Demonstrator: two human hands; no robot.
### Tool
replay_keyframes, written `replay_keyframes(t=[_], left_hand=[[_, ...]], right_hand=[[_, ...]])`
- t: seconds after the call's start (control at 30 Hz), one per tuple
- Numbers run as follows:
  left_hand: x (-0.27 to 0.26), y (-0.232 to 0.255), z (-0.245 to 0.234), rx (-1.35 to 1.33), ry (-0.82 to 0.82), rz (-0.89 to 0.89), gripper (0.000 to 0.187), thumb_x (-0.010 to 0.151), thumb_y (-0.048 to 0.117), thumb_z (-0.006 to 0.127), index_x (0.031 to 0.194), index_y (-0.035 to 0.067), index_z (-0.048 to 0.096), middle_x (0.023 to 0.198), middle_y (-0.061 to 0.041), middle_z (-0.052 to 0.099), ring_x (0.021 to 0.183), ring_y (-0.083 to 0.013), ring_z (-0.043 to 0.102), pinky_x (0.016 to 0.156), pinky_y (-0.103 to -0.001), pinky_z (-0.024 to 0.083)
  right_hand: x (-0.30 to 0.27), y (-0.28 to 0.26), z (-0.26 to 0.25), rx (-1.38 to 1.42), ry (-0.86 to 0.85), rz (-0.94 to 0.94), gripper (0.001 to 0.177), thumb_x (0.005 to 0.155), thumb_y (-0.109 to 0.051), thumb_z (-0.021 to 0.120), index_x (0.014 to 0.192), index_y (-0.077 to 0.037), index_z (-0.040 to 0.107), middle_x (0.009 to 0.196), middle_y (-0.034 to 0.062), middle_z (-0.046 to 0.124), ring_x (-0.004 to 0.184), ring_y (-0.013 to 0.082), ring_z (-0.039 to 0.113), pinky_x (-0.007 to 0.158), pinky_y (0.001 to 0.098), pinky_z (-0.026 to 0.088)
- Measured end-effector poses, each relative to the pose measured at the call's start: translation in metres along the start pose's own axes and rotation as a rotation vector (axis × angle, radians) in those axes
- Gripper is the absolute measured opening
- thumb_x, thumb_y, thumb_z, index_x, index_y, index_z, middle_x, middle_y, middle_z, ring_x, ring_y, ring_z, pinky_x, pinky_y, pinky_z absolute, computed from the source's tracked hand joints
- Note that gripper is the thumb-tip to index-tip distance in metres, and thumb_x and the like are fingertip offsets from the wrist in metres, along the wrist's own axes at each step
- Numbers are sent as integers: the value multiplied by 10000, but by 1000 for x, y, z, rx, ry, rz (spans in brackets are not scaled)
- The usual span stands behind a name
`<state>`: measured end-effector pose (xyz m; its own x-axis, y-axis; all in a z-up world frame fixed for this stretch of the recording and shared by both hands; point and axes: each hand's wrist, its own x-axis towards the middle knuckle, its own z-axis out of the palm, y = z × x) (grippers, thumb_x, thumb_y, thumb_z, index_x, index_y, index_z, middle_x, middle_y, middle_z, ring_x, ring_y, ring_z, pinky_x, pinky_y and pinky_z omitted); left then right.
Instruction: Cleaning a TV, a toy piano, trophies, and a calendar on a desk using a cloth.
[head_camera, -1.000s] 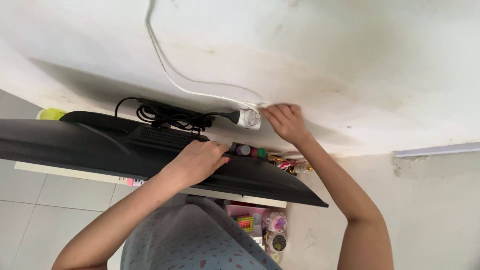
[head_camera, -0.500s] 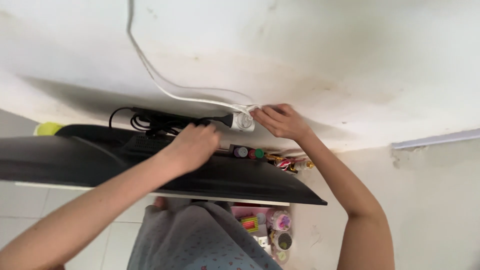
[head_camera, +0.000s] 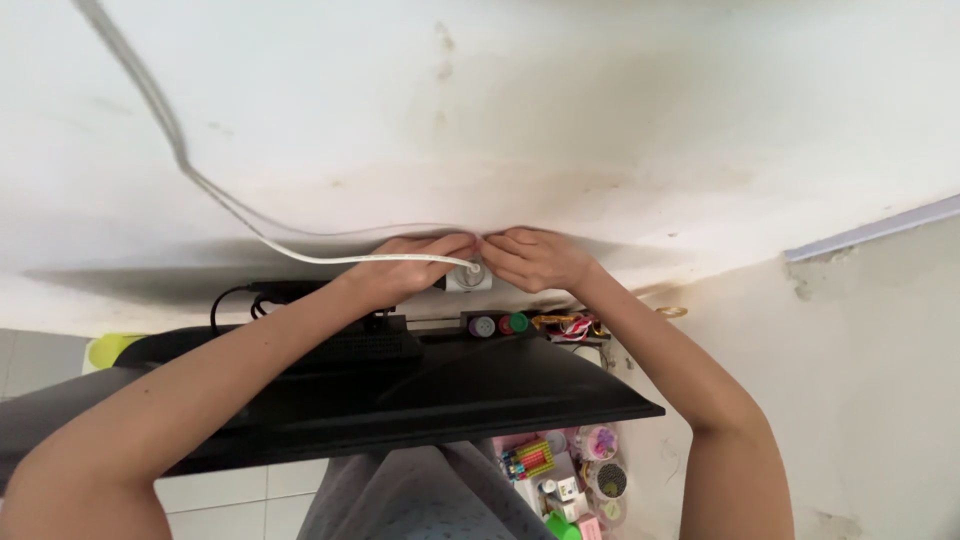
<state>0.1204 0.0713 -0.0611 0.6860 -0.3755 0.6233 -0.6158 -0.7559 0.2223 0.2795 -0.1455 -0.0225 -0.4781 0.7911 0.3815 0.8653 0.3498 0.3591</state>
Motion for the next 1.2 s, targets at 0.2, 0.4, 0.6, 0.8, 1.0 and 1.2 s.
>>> replay_keyframes(t=[0.2,0.4,0.6,0.8,1.0,1.2], left_hand=[[-5,-11,21,266,-126,70,322,857,76,651,1170,16,699,1221,-87,635,915,-198,689,688,-313,598],[-6,-16,10,503,-263,323,322,838,117,647,1134,8,710,1191,-71,641,844,-151,610,548,-254,538],[-60,-22,14,668,-338,304,349,868,157,603,1166,10,709,1121,-91,644,919,-186,678,740,-275,591],[-64,-17,5,492,-216,119,372,850,61,626,1212,13,696,1228,-106,645,1049,-198,701,862,-299,584],[-17,-5,-2,488,-172,230,343,792,75,638,1111,-26,713,1217,-119,663,1020,-212,689,815,-288,576],[-53,-20,12,556,-157,283,257,826,79,629,1035,-40,718,1145,-105,663,1006,-206,689,823,-307,583]], right_hand=[[-10,-9,8,19,-16,100,315,895,-63,758,1196,26,739,1204,84,683,1030,204,652,853,323,547],[-14,-7,-9,-308,-123,58,428,900,-72,713,1316,-174,700,1405,-73,646,1043,79,602,693,255,385],[-54,-30,-24,-243,-235,172,465,890,-46,650,1345,-123,704,1402,-21,654,1017,105,597,732,278,407],[-48,-39,-46,-284,-189,213,373,940,-12,682,1294,-131,694,1379,-37,657,1051,114,595,814,284,439],[-40,-43,-39,-216,-174,207,328,915,-59,699,1239,-108,702,1353,0,678,1031,133,593,801,289,445],[-41,-44,-36,-189,-162,216,311,941,-73,709,1250,-102,686,1357,3,676,1040,137,597,822,294,464]])
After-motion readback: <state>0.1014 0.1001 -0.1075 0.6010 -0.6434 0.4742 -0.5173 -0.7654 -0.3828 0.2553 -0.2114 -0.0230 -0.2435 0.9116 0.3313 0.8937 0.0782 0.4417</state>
